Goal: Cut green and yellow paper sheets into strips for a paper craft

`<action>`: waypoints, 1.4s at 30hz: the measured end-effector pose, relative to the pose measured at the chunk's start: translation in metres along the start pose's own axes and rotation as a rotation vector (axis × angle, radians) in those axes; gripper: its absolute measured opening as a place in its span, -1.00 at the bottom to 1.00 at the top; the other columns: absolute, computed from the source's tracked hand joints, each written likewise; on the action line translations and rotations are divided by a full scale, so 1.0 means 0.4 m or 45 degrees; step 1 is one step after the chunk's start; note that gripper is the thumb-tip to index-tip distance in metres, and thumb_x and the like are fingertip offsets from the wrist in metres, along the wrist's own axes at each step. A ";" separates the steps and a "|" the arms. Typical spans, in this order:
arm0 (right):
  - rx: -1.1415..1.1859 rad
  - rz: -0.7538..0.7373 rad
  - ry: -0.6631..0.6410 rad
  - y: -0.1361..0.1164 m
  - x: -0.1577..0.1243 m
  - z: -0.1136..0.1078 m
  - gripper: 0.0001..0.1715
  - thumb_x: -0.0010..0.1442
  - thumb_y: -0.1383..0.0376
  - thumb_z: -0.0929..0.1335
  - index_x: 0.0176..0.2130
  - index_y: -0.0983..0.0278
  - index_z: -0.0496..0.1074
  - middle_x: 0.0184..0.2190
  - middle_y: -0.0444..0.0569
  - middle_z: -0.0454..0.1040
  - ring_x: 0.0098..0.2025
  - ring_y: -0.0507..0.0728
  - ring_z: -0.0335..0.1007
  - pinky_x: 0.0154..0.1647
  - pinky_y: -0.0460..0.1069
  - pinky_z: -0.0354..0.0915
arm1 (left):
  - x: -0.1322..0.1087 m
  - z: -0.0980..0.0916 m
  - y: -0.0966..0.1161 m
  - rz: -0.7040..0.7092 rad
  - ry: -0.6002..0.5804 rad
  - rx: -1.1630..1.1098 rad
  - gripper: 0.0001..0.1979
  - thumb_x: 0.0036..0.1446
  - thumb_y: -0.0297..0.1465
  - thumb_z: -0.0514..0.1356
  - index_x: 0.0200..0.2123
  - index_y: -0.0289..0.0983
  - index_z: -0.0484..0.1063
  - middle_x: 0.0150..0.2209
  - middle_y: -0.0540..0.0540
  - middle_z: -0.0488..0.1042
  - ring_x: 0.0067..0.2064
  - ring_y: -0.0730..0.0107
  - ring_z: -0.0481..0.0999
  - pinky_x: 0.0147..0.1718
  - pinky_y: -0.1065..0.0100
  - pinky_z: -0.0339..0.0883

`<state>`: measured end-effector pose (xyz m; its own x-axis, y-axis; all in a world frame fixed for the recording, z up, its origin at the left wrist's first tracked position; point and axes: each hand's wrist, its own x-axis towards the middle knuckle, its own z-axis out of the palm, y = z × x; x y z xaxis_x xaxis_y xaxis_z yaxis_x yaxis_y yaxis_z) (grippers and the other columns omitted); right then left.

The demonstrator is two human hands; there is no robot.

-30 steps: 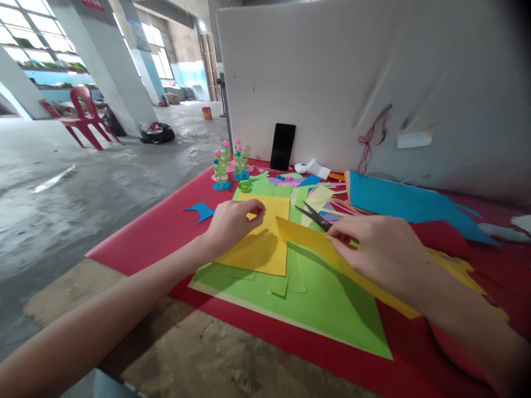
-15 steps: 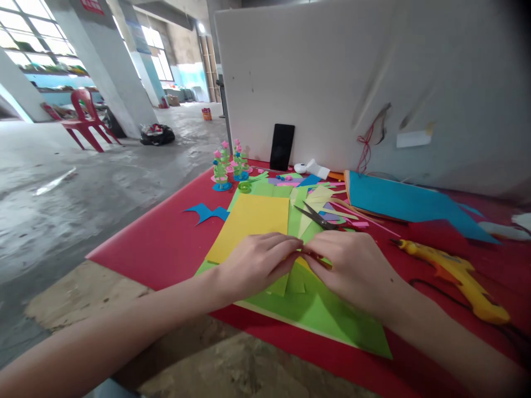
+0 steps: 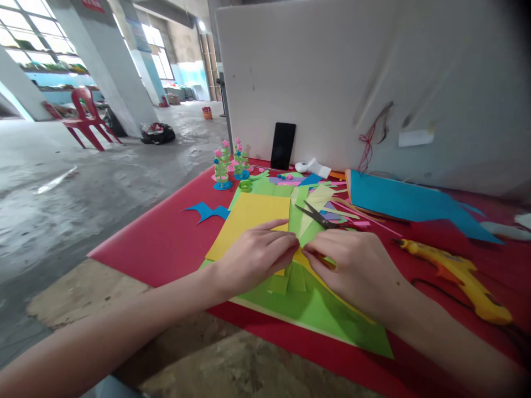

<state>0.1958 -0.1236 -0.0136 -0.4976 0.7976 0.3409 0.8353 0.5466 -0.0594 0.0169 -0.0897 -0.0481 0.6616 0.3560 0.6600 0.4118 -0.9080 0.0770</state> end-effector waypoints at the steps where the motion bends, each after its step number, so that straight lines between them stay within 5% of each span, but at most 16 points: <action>1: 0.001 0.009 0.001 0.003 0.001 -0.004 -0.80 0.08 0.36 0.24 -0.49 0.25 0.40 -0.52 -0.14 0.45 -0.46 0.03 0.33 -0.49 -0.07 0.07 | 0.001 -0.002 -0.006 -0.012 0.028 0.040 -0.90 0.11 -0.50 0.04 -0.29 -0.35 0.32 -0.34 -0.07 0.51 -0.29 0.48 0.49 -0.03 0.33 0.28; 6: -0.025 0.055 0.049 0.033 0.006 -0.024 -0.83 0.06 0.37 0.26 -0.46 0.23 0.44 -0.48 -0.14 0.49 -0.41 0.05 0.37 -0.43 -0.07 0.13 | -0.002 -0.005 -0.060 -0.171 0.057 0.152 -0.87 0.10 -0.47 0.04 -0.30 -0.32 0.36 -0.35 -0.09 0.52 -0.33 0.42 0.51 -0.37 0.45 0.39; 13: -0.083 0.170 0.090 0.070 0.010 -0.041 -0.84 0.02 0.35 0.28 -0.50 0.22 0.44 -0.47 -0.15 0.51 -0.43 0.05 0.39 -0.52 -0.08 0.13 | -0.018 -0.012 -0.156 -0.425 0.098 0.302 -0.86 0.07 -0.45 0.06 -0.33 -0.30 0.39 -0.38 -0.06 0.53 -0.40 0.42 0.51 -0.42 0.46 0.38; 17: -0.036 0.132 0.046 0.057 0.012 -0.033 -0.84 0.05 0.35 0.27 -0.46 0.22 0.44 -0.45 -0.16 0.50 -0.39 0.05 0.38 -0.45 -0.08 0.15 | -0.004 -0.018 -0.118 -0.371 0.213 0.143 -0.82 0.11 -0.46 0.03 -0.22 -0.32 0.35 -0.24 -0.11 0.50 -0.26 0.43 0.50 -0.29 0.44 0.39; 20: 0.009 0.056 -0.020 0.034 0.010 -0.019 -0.81 0.09 0.34 0.25 -0.44 0.23 0.44 -0.48 -0.14 0.48 -0.41 0.04 0.36 -0.44 -0.07 0.13 | 0.002 -0.013 -0.048 -0.123 0.079 0.090 -0.82 0.11 -0.45 0.05 -0.19 -0.32 0.33 -0.19 -0.13 0.48 -0.09 0.36 0.43 -0.16 0.38 0.34; 25: 0.022 -0.060 -0.040 0.007 0.002 0.001 -0.77 0.13 0.34 0.20 -0.48 0.26 0.38 -0.53 -0.12 0.42 -0.45 0.03 0.32 -0.49 -0.07 0.08 | -0.004 -0.002 0.017 -0.036 -0.107 0.060 -0.83 0.16 -0.44 -0.02 -0.28 -0.32 0.34 -0.34 -0.11 0.52 -0.28 0.43 0.50 -0.29 0.44 0.38; 35: 0.056 -0.084 0.012 0.005 0.004 0.005 -0.78 0.12 0.36 0.22 -0.45 0.27 0.41 -0.50 -0.09 0.45 -0.43 0.03 0.33 -0.46 -0.08 0.11 | -0.005 -0.012 0.002 -0.006 -0.067 0.235 -0.84 0.15 -0.42 -0.02 -0.35 -0.29 0.35 -0.39 -0.05 0.53 -0.32 0.44 0.51 -0.37 0.48 0.36; 42: 0.090 -0.042 0.058 0.041 0.012 -0.010 -0.80 0.10 0.36 0.25 -0.41 0.24 0.46 -0.42 -0.10 0.51 -0.36 0.06 0.38 -0.36 -0.06 0.18 | -0.005 -0.020 -0.056 -0.005 0.080 0.417 -0.92 0.10 -0.44 0.06 -0.35 -0.27 0.35 -0.33 0.02 0.54 -0.28 0.48 0.51 -0.44 0.52 0.28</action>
<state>0.2081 -0.1118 -0.0093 -0.5124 0.7672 0.3857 0.7991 0.5905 -0.1129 0.0013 -0.0719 -0.0453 0.6237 0.3360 0.7058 0.6008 -0.7837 -0.1578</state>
